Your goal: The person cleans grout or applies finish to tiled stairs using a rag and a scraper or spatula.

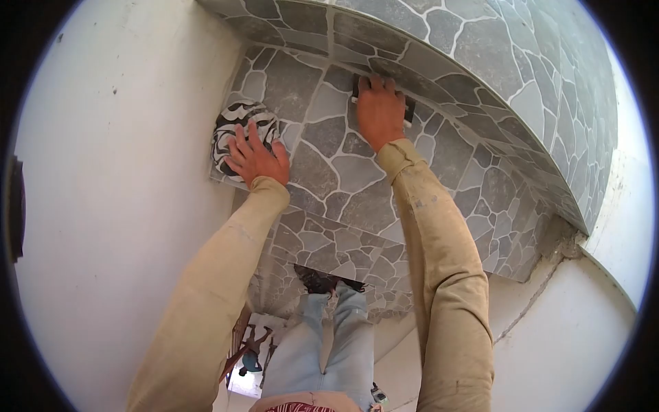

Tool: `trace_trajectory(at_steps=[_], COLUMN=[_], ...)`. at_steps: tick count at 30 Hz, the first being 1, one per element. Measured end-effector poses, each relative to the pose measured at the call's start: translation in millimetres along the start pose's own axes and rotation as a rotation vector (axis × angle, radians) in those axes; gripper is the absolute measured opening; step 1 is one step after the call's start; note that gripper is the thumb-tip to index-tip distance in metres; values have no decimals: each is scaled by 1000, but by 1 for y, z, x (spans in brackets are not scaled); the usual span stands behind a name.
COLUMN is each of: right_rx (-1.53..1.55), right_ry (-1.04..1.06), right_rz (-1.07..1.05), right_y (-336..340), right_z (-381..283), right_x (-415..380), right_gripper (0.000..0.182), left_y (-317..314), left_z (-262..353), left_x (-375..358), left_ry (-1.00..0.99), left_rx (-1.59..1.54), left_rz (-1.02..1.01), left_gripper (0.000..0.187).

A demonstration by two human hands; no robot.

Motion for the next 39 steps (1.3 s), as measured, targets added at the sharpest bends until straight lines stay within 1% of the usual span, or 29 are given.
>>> trace_trajectory(at_steps=[3,5,8,12,14,18,21,23,27,29,31,33,35,36,38,39], right_rx=[-58,-61,-89,-35,-79,-46,-68,-106,-106,-51,-74,-107,-72,-68,-49,-55], right_ry=[36,-8,20,-34,2,-36,-20,-8,29,9,-17,-46,7,-5,-111,-113], right_rz=[11,-36,-19,-10,57,27,37,107,72,210,185,163,214,207,84,82], right_y=[-2,-4,-4,-4,-6,-3,-4,0,-8,2,-5,-9,-9,-7,-2,-5], right_z=[-5,-1,-14,-10,-18,-14,-16,-19,-26,-19,-33,-31,-35,-29,2,0], right_x=[11,11,12,12,12,15,19,14,13,15,5,-2,-15,-16,-6,-18], right_gripper=[33,34,34,33,31,30,31,31,32,32,32,32,32,32,32,32], left_y=[2,1,-2,0,-4,-3,-3,-4,-1,-2,-4,-5,-8,-5,-3,-5], left_z=[2,0,1,1,2,-2,4,-2,2,3,2,4,0,2,2,1], left_x=[1,1,-1,0,1,-2,0,-3,-2,-3,-2,-1,-5,-4,-4,-3], left_ry=[8,11,10,15,0,-9,-8,-9,-20,-43,-13,-30,-38,-39,-37,-33], left_rx=[21,10,-3,14,6,14,8,18,11,7,45,42,61,50,29,31], left_rz=[7,-11,-20,-26,11,41,49,43,66,60,69,80,83,90,98,93], left_gripper=[69,69,70,71,70,68,68,68,69,71,70,70,70,70,70,70])
Point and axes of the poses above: each hand's wrist, its own x-axis towards the middle knuckle, its own y-axis out of the back of the hand, z = x × y, the point moved 7 cm from there along x, towards the middle knuckle, and after that the axes turned 15 degrees about y, right-handed, at the moved point
